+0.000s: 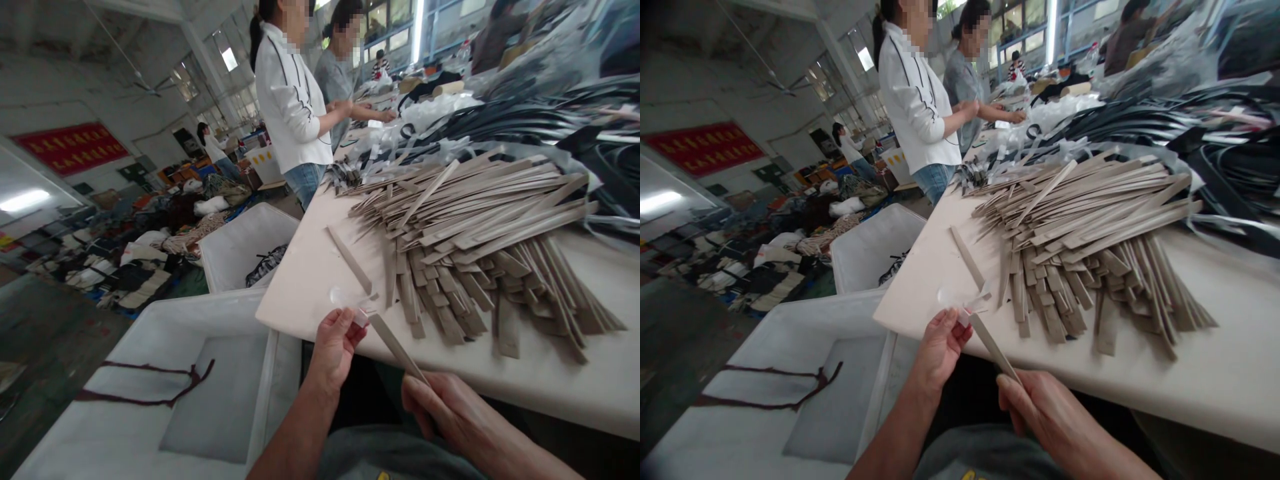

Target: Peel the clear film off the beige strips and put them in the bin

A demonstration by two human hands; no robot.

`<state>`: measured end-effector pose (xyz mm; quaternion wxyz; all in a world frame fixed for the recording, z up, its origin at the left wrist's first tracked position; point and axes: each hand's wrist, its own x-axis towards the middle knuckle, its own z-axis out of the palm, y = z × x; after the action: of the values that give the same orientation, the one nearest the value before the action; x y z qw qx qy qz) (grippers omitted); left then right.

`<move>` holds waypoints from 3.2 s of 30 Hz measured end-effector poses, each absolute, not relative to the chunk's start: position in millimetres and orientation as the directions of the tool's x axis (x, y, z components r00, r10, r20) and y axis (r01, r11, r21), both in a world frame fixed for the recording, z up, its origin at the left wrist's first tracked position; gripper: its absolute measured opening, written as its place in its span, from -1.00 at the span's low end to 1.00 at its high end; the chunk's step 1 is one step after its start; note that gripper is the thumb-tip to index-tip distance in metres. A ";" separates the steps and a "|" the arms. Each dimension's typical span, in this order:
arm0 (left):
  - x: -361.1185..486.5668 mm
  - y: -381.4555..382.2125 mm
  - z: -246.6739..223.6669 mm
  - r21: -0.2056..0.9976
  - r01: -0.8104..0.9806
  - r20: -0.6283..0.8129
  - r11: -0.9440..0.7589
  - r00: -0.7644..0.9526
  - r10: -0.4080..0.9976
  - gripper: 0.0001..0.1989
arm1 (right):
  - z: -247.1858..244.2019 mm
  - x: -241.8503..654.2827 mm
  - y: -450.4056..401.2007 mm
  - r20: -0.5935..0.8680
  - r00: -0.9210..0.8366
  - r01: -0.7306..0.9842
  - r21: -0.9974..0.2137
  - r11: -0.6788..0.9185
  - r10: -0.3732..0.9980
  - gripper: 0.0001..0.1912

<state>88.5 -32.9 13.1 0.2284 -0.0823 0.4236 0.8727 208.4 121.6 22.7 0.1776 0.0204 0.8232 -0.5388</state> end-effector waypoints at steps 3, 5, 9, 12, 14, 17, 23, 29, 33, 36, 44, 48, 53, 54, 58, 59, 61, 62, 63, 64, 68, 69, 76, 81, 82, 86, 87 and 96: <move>88.9 -27.9 14.8 0.700 -0.467 -0.338 -0.540 -0.883 0.325 -0.66 | 16.2 210.4 119.4 -0.319 -0.934 0.218 -0.864 0.454 -0.159 -0.38; 90.4 -26.3 16.0 0.704 -0.473 -0.344 -0.530 -0.880 0.328 -0.66 | 15.5 208.9 119.5 -0.311 -0.940 0.215 -0.861 0.461 -0.143 -0.38; 93.5 -24.7 17.3 0.693 -0.496 -0.356 -0.523 -0.866 0.351 -0.67 | 15.0 206.5 120.1 -0.309 -0.943 0.222 -0.863 0.453 -0.126 -0.39; 94.7 -24.3 16.0 0.674 -0.514 -0.376 -0.531 -0.857 0.352 -0.67 | 12.8 207.0 120.4 -0.310 -0.940 0.220 -0.872 0.437 -0.145 -0.39; 94.4 -24.7 14.7 0.670 -0.514 -0.391 -0.536 -0.858 0.333 -0.66 | 11.8 207.5 121.0 -0.297 -0.944 0.214 -0.880 0.424 -0.140 -0.41; 92.5 -25.8 13.5 0.669 -0.510 -0.398 -0.540 -0.860 0.319 -0.65 | 11.4 207.4 122.5 -0.277 -0.953 0.205 -0.887 0.414 -0.122 -0.42; 97.4 -22.4 11.6 0.676 -0.526 -0.390 -0.516 -0.850 0.355 -0.68 | 5.6 203.7 123.6 -0.317 -0.933 0.229 -0.888 0.398 -0.170 -0.36; 115.3 -18.6 5.5 0.758 -0.515 -0.336 -0.400 -0.835 0.437 -0.69 | 3.7 193.8 122.3 -0.329 -0.891 0.286 -0.942 0.177 -0.312 -0.32; 99.5 -33.6 8.5 0.785 -0.410 -0.311 -0.465 -0.909 0.276 -0.72 | 3.2 198.5 122.8 -0.249 -0.929 0.191 -0.956 0.223 -0.272 -0.47; 98.1 -40.5 8.0 0.809 -0.359 -0.284 -0.466 -0.932 0.224 -0.73 | 0.8 202.0 121.9 -0.262 -0.940 0.194 -0.937 0.291 -0.218 -0.43; 115.7 -29.0 9.4 0.856 -0.340 -0.176 -0.389 -0.900 0.399 -0.67 | 2.3 190.2 112.2 -0.258 -0.953 0.201 -0.930 0.308 -0.156 -0.40; 111.3 -30.1 10.4 0.854 -0.256 -0.143 -0.452 -0.953 0.268 -0.71 | -3.8 185.1 109.7 -0.249 -0.955 0.182 -0.920 0.348 -0.160 -0.42; 117.2 -26.8 5.0 0.843 -0.366 -0.196 -0.393 -0.891 0.409 -0.66 | -5.6 182.1 111.9 -0.159 -0.974 0.081 -0.912 0.402 -0.164 -0.43; 112.0 -28.1 8.3 0.835 -0.330 -0.170 -0.440 -0.916 0.363 -0.65 | -6.3 183.0 112.0 -0.169 -0.971 0.087 -0.906 0.415 -0.166 -0.43; 94.6 -30.6 19.4 0.764 -0.227 -0.158 -0.605 -0.973 0.166 -0.68 | -9.3 184.2 112.6 -0.200 -0.967 0.105 -0.881 0.462 -0.161 -0.48; 97.0 -28.8 17.7 0.757 -0.268 -0.191 -0.596 -0.963 0.190 -0.69 | -8.9 182.8 113.5 -0.180 -0.971 0.088 -0.880 0.467 -0.156 -0.50; 109.5 -23.8 9.4 0.743 -0.398 -0.255 -0.539 -0.912 0.322 -0.68 | -6.4 178.8 116.8 -0.102 -0.986 0.027 -0.879 0.477 -0.131 -0.52; 116.9 -21.7 4.7 0.733 -0.453 -0.277 -0.508 -0.880 0.385 -0.68 | -4.5 176.9 118.9 -0.065 -0.992 0.003 -0.875 0.484 -0.112 -0.53; 123.0 -20.8 1.2 0.724 -0.483 -0.285 -0.493 -0.860 0.424 -0.67 | -2.4 175.5 121.1 -0.041 -0.995 -0.012 -0.871 0.492 -0.096 -0.53; 126.5 -21.3 -0.4 0.716 -0.490 -0.283 -0.498 -0.855 0.435 -0.66 | -0.6 174.8 123.0 -0.032 -0.996 -0.016 -0.865 0.501 -0.087 -0.52; 111.1 -32.9 11.2 0.685 -0.450 -0.260 -0.573 -0.886 0.384 -0.48 | 0.5 177.4 124.1 -0.113 -0.984 0.029 -0.866 0.499 -0.139 -0.52; 103.4 -36.0 15.8 0.675 -0.454 -0.266 -0.581 -0.885 0.382 -0.45 | -0.7 178.5 122.6 -0.136 -0.979 0.043 -0.868 0.495 -0.154 -0.52; 81.9 -34.3 26.8 0.731 -0.285 -0.228 -0.620 -0.959 0.171 -0.61 | 0.3 183.2 107.2 -0.231 -0.949 0.124 -0.899 0.420 -0.215 -0.58; 101.4 -20.7 23.9 0.773 -0.237 -0.187 -0.588 -0.972 0.145 -0.69 | 3.3 180.5 100.7 -0.121 -0.980 0.049 -0.914 0.403 -0.155 -0.62; 109.1 -17.5 21.8 0.792 -0.234 -0.178 -0.564 -0.972 0.154 -0.69 | 1.6 178.2 99.7 -0.102 -0.985 0.035 -0.907 0.419 -0.139 -0.59; 139.6 -11.7 10.2 0.887 -0.299 -0.181 -0.353 -0.926 0.332 -0.57 | -7.0 169.8 98.1 0.013 -0.998 -0.042 -0.892 0.449 -0.068 -0.58; 142.5 -13.1 9.0 0.894 -0.316 -0.187 -0.317 -0.907 0.377 -0.56 | -8.7 169.2 98.7 0.040 -0.997 -0.065 -0.890 0.450 -0.065 -0.60; 97.1 -25.3 33.5 0.805 -0.088 -0.084 -0.587 -0.996 0.035 -0.71 | -14.2 169.5 97.3 0.093 -0.992 -0.126 -0.837 0.533 -0.089 -0.61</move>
<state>97.1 -25.3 33.5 0.0346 -0.0297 0.4531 0.8903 169.5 97.3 -14.2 -0.0194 -0.0616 0.8752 -0.4795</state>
